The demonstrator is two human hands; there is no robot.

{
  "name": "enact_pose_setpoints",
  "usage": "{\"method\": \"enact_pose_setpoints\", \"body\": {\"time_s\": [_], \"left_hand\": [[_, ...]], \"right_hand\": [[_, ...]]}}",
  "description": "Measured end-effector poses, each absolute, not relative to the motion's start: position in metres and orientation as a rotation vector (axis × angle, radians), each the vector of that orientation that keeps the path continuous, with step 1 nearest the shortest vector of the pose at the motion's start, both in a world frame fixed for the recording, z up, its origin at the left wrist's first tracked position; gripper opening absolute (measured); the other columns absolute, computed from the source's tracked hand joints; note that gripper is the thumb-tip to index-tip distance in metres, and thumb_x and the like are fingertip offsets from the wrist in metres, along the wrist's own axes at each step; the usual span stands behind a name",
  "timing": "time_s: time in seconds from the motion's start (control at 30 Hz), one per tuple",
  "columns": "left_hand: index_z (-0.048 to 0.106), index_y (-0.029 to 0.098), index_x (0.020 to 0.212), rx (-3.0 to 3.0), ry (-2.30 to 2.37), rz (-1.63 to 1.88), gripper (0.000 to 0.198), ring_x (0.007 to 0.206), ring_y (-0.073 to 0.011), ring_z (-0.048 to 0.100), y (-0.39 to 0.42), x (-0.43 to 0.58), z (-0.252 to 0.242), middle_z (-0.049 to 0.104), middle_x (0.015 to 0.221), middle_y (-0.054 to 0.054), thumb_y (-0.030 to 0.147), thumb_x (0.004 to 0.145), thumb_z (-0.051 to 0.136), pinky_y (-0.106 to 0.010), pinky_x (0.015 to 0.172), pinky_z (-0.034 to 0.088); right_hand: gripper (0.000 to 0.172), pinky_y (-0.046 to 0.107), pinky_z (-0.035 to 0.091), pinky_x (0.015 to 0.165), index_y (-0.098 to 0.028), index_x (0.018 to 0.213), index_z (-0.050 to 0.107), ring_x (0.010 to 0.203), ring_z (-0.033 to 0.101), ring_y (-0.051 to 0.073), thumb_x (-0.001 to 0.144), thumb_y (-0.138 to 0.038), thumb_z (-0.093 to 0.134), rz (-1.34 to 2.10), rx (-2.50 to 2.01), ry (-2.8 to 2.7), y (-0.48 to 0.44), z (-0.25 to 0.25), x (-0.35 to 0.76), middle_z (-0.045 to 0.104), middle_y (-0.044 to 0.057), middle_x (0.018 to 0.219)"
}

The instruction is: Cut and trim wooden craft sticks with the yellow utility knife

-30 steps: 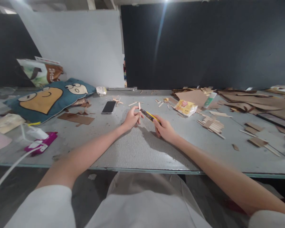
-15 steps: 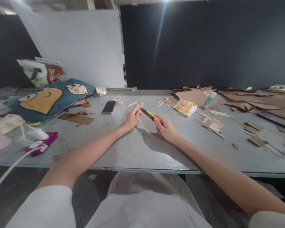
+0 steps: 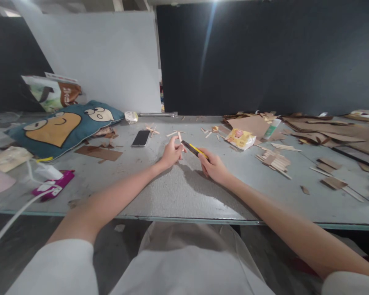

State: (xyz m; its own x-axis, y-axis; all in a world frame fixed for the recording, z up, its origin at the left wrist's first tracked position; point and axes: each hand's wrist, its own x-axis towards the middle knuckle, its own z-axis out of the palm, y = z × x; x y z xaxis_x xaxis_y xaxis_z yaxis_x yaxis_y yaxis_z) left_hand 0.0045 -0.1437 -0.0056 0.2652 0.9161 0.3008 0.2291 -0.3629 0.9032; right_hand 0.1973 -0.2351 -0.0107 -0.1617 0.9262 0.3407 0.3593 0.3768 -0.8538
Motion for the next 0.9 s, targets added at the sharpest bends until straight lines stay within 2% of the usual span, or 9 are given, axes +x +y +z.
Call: {"method": "enact_pose_setpoints", "body": {"time_s": [0.2,0.47,0.63,0.77,0.9], "left_hand": [[0.039,0.02,0.153,1.738,1.037,1.118,0.056,0.045,-0.007,0.053,-0.148,0.004,-0.002,0.075,0.085,-0.001,0.021,0.1,0.055,-0.017,0.042,0.037],[0.043,0.02,0.157,1.805,1.045,1.132,0.06,0.046,-0.0084,0.054,-0.147,0.003,-0.004,0.075,0.084,-0.001,0.025,0.098,0.057,-0.02,0.044,0.041],[0.041,0.018,0.157,1.762,1.117,1.102,0.062,0.042,-0.008,0.051,-0.146,0.004,-0.006,0.077,0.087,-0.004,0.025,0.098,0.058,-0.021,0.042,0.039],[0.046,0.019,0.152,1.722,1.163,1.106,0.056,0.037,-0.0065,0.046,-0.138,0.005,-0.01,0.077,0.085,-0.002,0.024,0.098,0.06,-0.02,0.04,0.037],[0.056,0.016,0.138,1.465,1.359,1.263,0.044,0.04,-0.007,0.048,-0.121,0.004,-0.011,0.073,0.072,0.001,0.014,0.095,0.061,-0.018,0.042,0.036]], "right_hand": [[0.061,0.022,0.033,0.041,-0.013,0.143,0.061,0.036,0.044,0.013,0.105,-0.056,0.041,0.793,-1.159,-1.711,-0.235,-0.011,0.197,0.047,-0.01,0.045],[0.062,0.024,0.037,0.048,-0.014,0.14,0.064,0.043,0.047,0.014,0.1,-0.06,0.051,0.708,-1.173,-1.731,-0.234,-0.011,0.2,0.05,-0.007,0.053],[0.06,0.026,0.038,0.052,-0.013,0.134,0.069,0.051,0.051,0.016,0.099,-0.058,0.05,0.6,-1.193,-1.732,-0.23,-0.011,0.201,0.053,-0.003,0.058],[0.06,0.026,0.037,0.053,-0.012,0.13,0.071,0.054,0.049,0.016,0.099,-0.058,0.049,0.538,-1.203,-1.685,-0.229,-0.011,0.201,0.052,-0.002,0.059],[0.06,0.026,0.036,0.051,-0.013,0.13,0.071,0.052,0.046,0.016,0.1,-0.059,0.049,0.543,-1.189,-1.627,-0.234,-0.009,0.204,0.049,-0.003,0.058]]}}
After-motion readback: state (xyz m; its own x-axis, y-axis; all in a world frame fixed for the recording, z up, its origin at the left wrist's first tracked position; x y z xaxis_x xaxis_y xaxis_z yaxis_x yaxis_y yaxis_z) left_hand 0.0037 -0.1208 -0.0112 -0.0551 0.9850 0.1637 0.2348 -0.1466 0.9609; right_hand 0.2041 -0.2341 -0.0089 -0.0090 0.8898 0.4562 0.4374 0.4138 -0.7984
